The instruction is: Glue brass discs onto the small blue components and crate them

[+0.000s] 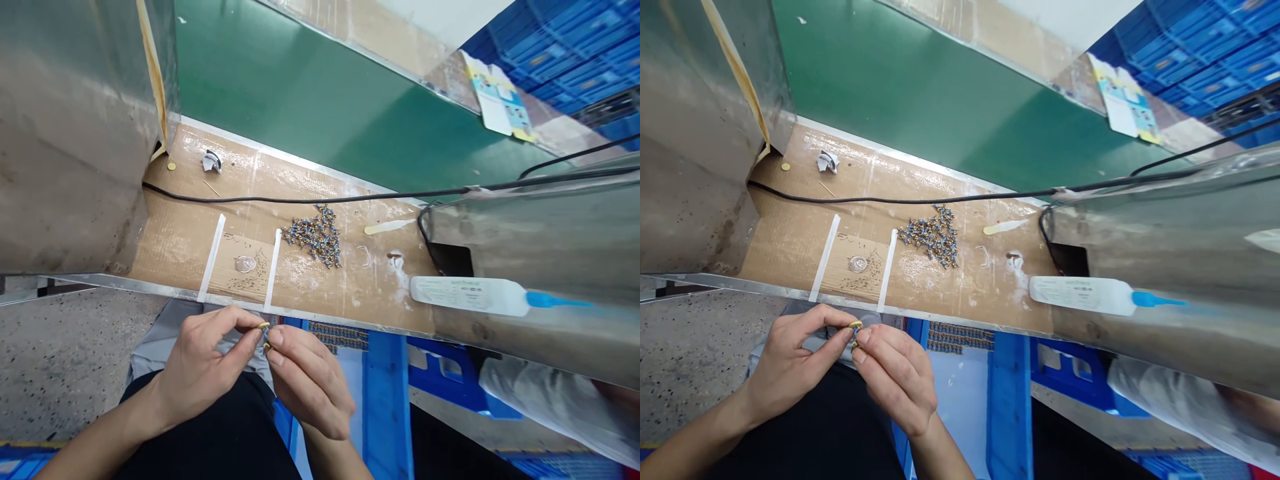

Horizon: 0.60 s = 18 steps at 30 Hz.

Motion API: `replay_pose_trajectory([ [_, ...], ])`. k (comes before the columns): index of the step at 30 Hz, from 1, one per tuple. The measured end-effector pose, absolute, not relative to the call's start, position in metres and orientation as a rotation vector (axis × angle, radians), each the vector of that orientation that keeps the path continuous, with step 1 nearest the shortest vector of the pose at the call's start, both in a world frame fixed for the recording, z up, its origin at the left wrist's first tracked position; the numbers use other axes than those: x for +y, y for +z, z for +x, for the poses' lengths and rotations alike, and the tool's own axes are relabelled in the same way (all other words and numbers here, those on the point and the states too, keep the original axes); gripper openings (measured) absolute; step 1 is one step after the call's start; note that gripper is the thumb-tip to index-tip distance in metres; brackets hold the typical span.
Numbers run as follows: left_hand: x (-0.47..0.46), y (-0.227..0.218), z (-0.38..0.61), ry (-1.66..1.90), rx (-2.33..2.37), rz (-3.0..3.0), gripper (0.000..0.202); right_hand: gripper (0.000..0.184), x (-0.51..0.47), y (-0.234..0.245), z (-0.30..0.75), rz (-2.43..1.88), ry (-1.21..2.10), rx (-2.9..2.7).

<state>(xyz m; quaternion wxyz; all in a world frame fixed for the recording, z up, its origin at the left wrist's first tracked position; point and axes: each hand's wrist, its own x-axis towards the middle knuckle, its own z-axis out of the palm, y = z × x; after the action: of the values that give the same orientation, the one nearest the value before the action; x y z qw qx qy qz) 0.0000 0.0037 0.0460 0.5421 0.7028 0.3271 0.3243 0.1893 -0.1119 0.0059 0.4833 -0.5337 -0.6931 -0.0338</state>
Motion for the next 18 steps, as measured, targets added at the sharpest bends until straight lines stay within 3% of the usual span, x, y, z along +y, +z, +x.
replay_pose_trajectory([
  [3,0.005,0.044,0.002,0.785,0.776,1.684,0.021,0.041,-0.097,0.015,0.182,-1.264,-0.047,-1.516],
  [9,0.006,0.042,0.004,0.772,0.738,1.742,0.022,0.036,-0.085,0.026,0.179,-1.400,0.360,-1.228],
  [18,0.006,0.043,0.009,0.774,0.714,1.841,0.020,0.039,-0.086,0.028,0.177,-1.319,0.504,-1.111],
])
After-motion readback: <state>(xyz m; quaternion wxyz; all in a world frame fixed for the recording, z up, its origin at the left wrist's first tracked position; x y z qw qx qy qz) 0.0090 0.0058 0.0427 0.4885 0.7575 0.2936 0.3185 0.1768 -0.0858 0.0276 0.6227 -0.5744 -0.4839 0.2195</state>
